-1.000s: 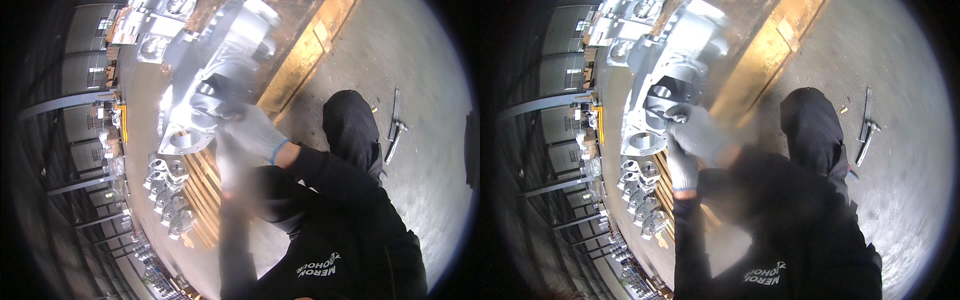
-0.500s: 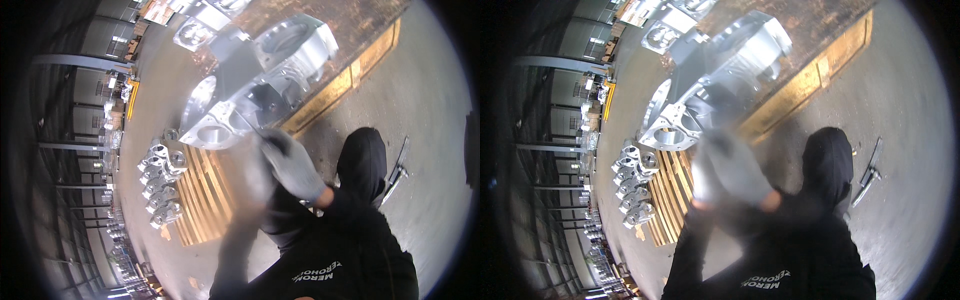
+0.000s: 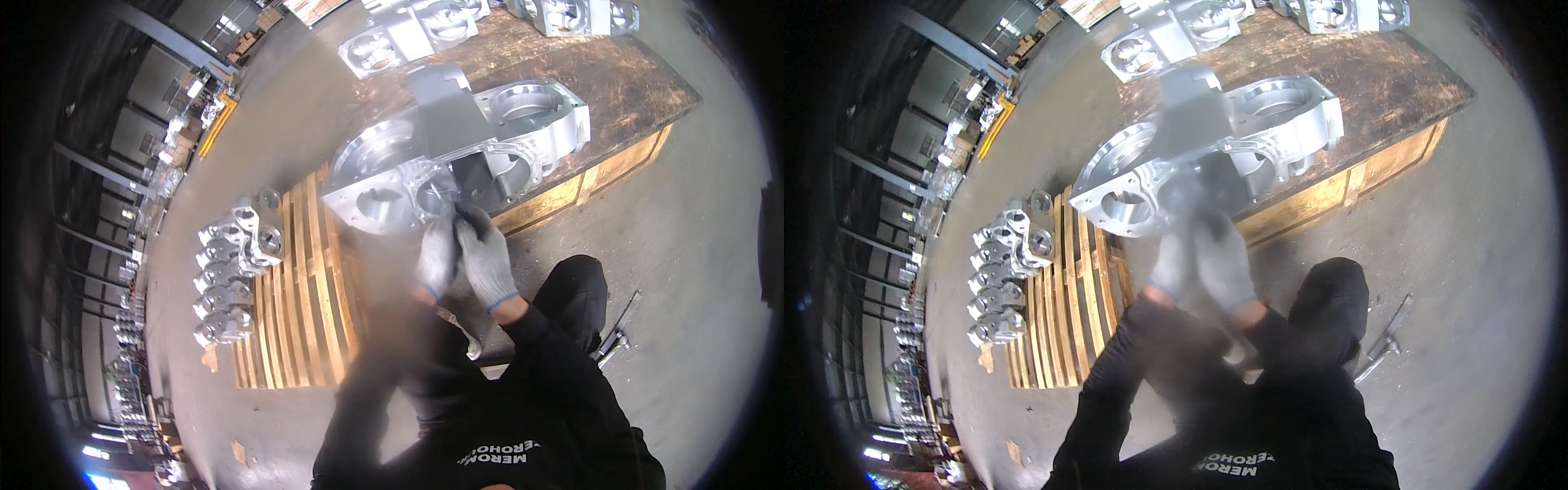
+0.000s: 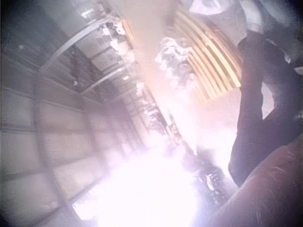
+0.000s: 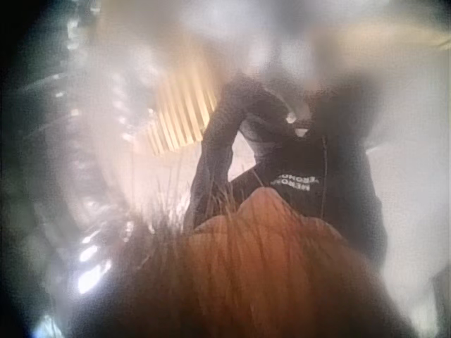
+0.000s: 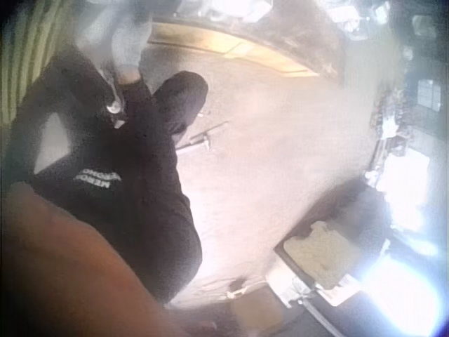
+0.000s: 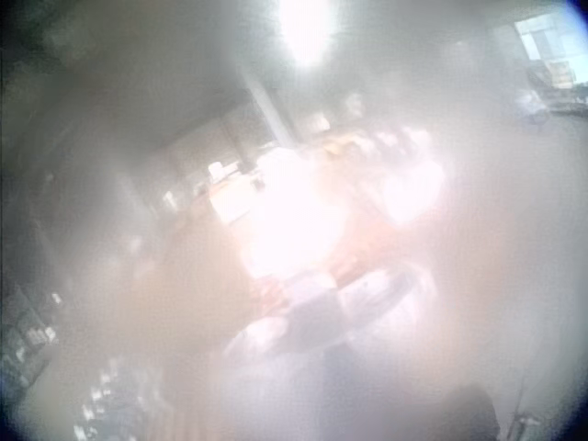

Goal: The person uses a metal file to deburr the edges of a large machined metal part on a wooden workbench. They repeatedly reposition the part and file different edges and surfaces, then place the part back on the workbench.

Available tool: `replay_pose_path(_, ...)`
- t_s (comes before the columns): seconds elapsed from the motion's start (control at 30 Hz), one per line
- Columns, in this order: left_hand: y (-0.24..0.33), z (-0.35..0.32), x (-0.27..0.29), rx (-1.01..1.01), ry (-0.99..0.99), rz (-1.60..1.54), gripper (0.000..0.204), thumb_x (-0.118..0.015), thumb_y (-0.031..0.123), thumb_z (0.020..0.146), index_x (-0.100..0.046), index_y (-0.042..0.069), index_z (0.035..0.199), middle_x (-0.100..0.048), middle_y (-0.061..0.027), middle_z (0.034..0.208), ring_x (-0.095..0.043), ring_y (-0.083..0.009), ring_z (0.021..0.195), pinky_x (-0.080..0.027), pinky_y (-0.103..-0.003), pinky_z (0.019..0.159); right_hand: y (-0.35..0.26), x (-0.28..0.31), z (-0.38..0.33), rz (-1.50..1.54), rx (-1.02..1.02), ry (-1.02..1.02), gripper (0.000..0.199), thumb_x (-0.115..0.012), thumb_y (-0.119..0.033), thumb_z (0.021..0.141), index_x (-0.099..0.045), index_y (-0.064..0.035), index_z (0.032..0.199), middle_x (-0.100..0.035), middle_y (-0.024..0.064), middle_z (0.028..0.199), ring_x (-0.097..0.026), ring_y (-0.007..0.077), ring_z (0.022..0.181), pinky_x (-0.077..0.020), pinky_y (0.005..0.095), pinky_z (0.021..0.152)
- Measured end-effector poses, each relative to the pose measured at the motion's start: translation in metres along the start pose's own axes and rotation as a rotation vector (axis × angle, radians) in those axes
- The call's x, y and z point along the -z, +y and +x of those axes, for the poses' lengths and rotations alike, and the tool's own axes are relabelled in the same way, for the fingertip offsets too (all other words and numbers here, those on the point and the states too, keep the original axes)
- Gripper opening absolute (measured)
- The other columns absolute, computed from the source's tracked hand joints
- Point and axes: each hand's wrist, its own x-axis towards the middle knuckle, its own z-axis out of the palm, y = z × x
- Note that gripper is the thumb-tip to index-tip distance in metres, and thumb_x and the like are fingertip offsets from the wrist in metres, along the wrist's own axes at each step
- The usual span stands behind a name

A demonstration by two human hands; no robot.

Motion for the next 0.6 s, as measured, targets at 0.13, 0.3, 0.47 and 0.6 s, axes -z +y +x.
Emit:
replay_pose_path(0.13,-0.011,-0.009,-0.014,-0.127,0.052,-0.244,0.047,-0.044,0.038,0.116,-0.064,-0.001,0.130,-0.069,-0.0149,0.119,-0.062,-0.0236,0.116,-0.051,-0.037,0.102,0.026,-0.001,0.002,0.403,0.209,-0.037,0.038,-0.055,-0.011,0.110,-0.058,0.0032,0.145,-0.067,0.0114,0.135,-0.063,0.0177,0.122,-0.0499,0.0312,0.106)
replay_pose_path(0.3,0.025,-0.004,-0.003,0.077,-0.096,-0.224,0.055,-0.041,0.046,0.116,-0.068,-0.001,0.122,-0.072,-0.0143,0.115,-0.066,-0.0236,0.108,-0.053,-0.039,0.096,0.040,0.000,-0.016,0.539,0.151,-0.190,0.038,-0.055,-0.012,0.110,-0.058,0.0027,0.145,-0.067,0.0112,0.134,-0.063,0.0174,0.120,-0.0506,0.0319,0.104)
replay_pose_path(0.47,0.033,-0.017,0.007,0.130,-0.148,-0.232,0.065,-0.037,0.054,0.115,-0.071,-0.001,0.115,-0.075,-0.0137,0.111,-0.069,-0.0235,0.100,-0.055,-0.041,0.090,0.017,-0.007,-0.021,0.274,-0.205,0.167,0.038,-0.053,-0.015,0.112,-0.058,0.0034,0.144,-0.068,0.0107,0.133,-0.063,0.0165,0.118,-0.0512,0.0309,0.102)
replay_pose_path(0.6,0.003,-0.014,-0.014,0.017,-0.088,-0.238,0.068,-0.034,0.054,0.116,-0.072,-0.002,0.112,-0.075,-0.0163,0.101,-0.070,-0.0261,0.097,-0.055,-0.043,0.087,0.009,-0.010,-0.019,0.075,-0.078,0.082,0.039,-0.053,-0.017,0.112,-0.057,0.0036,0.145,-0.068,0.0110,0.131,-0.063,0.0156,0.115,-0.0525,0.0307,0.099)
